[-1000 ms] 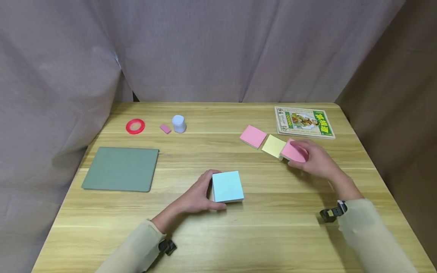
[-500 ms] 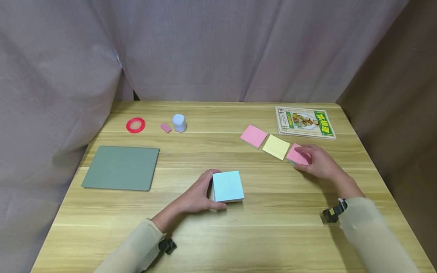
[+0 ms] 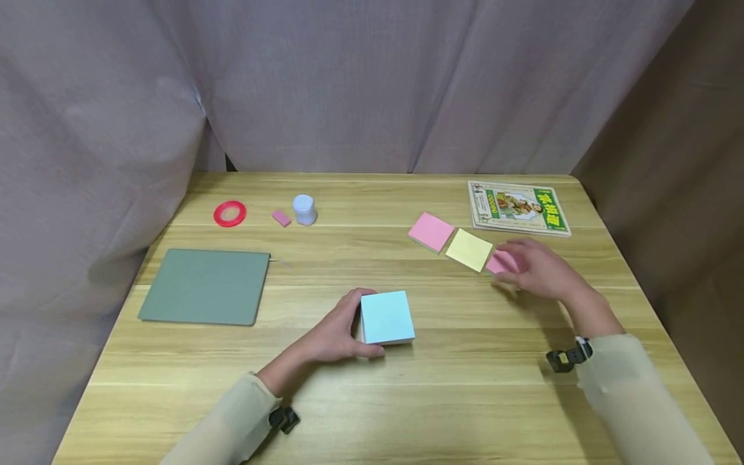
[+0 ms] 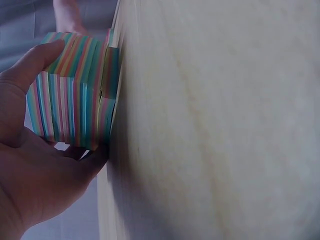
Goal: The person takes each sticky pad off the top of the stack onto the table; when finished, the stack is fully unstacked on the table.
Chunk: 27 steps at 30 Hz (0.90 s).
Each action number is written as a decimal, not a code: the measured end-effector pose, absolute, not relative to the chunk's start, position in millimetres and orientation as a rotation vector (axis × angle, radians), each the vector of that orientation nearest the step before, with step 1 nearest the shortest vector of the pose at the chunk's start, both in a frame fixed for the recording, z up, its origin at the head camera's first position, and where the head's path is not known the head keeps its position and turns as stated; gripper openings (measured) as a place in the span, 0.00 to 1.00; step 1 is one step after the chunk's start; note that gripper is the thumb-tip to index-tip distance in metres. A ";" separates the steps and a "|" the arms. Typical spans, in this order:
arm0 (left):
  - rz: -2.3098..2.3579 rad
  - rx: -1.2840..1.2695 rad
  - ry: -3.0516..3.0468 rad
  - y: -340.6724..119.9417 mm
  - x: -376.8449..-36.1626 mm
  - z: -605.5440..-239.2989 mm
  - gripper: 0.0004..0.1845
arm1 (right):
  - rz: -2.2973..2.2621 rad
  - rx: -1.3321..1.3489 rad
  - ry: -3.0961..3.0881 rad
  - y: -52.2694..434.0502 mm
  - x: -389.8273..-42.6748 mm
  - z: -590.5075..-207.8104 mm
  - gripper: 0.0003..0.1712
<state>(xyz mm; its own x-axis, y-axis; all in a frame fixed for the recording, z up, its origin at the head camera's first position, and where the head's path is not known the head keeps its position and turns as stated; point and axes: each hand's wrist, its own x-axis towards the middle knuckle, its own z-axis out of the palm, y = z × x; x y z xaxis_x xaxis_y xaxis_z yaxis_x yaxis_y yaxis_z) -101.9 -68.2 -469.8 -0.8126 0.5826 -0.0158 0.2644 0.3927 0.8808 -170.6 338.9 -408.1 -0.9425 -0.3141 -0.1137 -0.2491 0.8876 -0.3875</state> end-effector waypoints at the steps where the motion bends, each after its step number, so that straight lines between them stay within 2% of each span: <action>1: 1.388 0.734 2.332 -68.2 -102.0 -470.0 0.50 | -0.556 -0.485 2.894 330.9 -169.0 -402.2 0.40; 7: 1.375 0.717 2.332 -68.9 -102.5 -470.5 0.50 | -0.561 -0.742 2.853 267.8 -152.6 -378.4 0.35; 16: 1.382 0.734 2.314 -70.9 -102.5 -470.1 0.51 | -0.590 -1.188 2.655 177.8 -116.0 -383.0 0.47; 20: 1.379 0.746 2.318 -71.1 -102.8 -469.8 0.51 | -0.570 -1.293 2.592 160.5 -111.5 -392.4 0.49; 27: 1.382 0.746 2.329 -70.3 -101.9 -473.0 0.50 | -0.508 -1.336 2.577 155.0 -112.4 -399.4 0.43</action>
<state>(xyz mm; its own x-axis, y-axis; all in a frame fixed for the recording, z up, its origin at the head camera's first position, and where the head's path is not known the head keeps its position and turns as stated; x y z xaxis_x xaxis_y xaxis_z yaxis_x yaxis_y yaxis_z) -101.9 -70.3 -473.0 -0.8080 0.5889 -0.0166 0.2676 0.3919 0.8802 -112.4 155.0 -399.4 -0.5738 -0.8189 -0.0138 -0.7523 0.5337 -0.3864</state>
